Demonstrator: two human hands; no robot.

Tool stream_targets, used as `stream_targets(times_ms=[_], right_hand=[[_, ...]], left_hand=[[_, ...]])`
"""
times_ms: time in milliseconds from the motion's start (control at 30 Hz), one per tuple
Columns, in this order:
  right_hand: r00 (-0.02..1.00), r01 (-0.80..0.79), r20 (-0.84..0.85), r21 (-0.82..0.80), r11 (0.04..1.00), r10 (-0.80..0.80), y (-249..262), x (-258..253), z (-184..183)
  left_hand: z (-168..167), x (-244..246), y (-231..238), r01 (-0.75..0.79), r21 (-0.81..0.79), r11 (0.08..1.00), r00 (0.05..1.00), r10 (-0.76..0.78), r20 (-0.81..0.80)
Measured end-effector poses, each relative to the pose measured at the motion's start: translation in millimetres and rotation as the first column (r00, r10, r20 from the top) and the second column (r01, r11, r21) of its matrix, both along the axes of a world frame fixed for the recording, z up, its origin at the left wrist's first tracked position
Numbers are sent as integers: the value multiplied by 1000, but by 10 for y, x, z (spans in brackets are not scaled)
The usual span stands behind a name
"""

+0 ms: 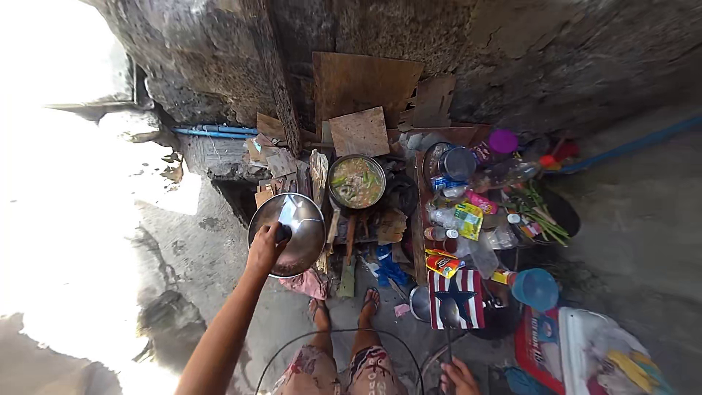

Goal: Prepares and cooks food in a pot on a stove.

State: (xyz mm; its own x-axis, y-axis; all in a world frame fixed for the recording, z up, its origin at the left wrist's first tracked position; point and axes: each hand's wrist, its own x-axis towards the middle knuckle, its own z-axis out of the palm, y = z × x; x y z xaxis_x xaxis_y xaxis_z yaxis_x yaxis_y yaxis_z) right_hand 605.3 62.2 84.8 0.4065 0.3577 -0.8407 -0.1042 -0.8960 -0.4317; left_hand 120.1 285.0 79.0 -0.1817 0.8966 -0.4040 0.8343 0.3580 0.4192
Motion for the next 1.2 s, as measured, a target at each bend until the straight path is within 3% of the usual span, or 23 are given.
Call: stream_targets(times_ms=[133, 300, 333, 400, 433, 500, 600, 733, 1000, 1067, 1200], right_hand=[[976, -192, -85, 79, 978, 199, 763, -364, 16], [898, -434, -6, 161, 887, 440, 2061, -925, 185], [833, -553, 72, 127, 823, 548, 2329, -1005, 197], [597, -786, 282, 16, 618, 752, 2842, -1122, 198], [466, -856, 365, -43, 515, 806, 3081, -1173, 191], [308, -908, 469, -114, 402, 828, 3529, -1304, 111], [197, -928, 551, -163, 336, 811, 4104, -1442, -160], [99, -941, 532, -225, 253, 841, 4591, -1581, -375], [-200, -857, 348, -514, 9, 916, 4929, -1556, -501], [-201, -856, 278, -515, -30, 939, 4985, -1471, -543], [-103, -930, 185, -366, -29, 977, 5117, -1284, -811]], left_hand=[[-64, -441, -1022, -135, 22, 991, 990, 136, -39], [-51, -663, -1994, -364, 6, 931, 925, 363, -114], [-16, -677, -2124, -407, -13, 913, 906, 402, -134], [27, -690, -2345, -490, -11, 872, 862, 482, -158], [47, -687, -2445, -518, 5, 855, 843, 511, -167], [108, -672, -2591, -565, 12, 825, 809, 557, -189], [279, -562, -2634, -621, -18, 784, 769, 604, -208], [486, -279, -2544, -676, 9, 737, 714, 658, -238], [539, 168, -2289, -735, 6, 678, 665, 724, -185], [530, 249, -2244, -731, 26, 682, 670, 723, -169], [507, 378, -2218, -725, 54, 686, 672, 723, -159]])
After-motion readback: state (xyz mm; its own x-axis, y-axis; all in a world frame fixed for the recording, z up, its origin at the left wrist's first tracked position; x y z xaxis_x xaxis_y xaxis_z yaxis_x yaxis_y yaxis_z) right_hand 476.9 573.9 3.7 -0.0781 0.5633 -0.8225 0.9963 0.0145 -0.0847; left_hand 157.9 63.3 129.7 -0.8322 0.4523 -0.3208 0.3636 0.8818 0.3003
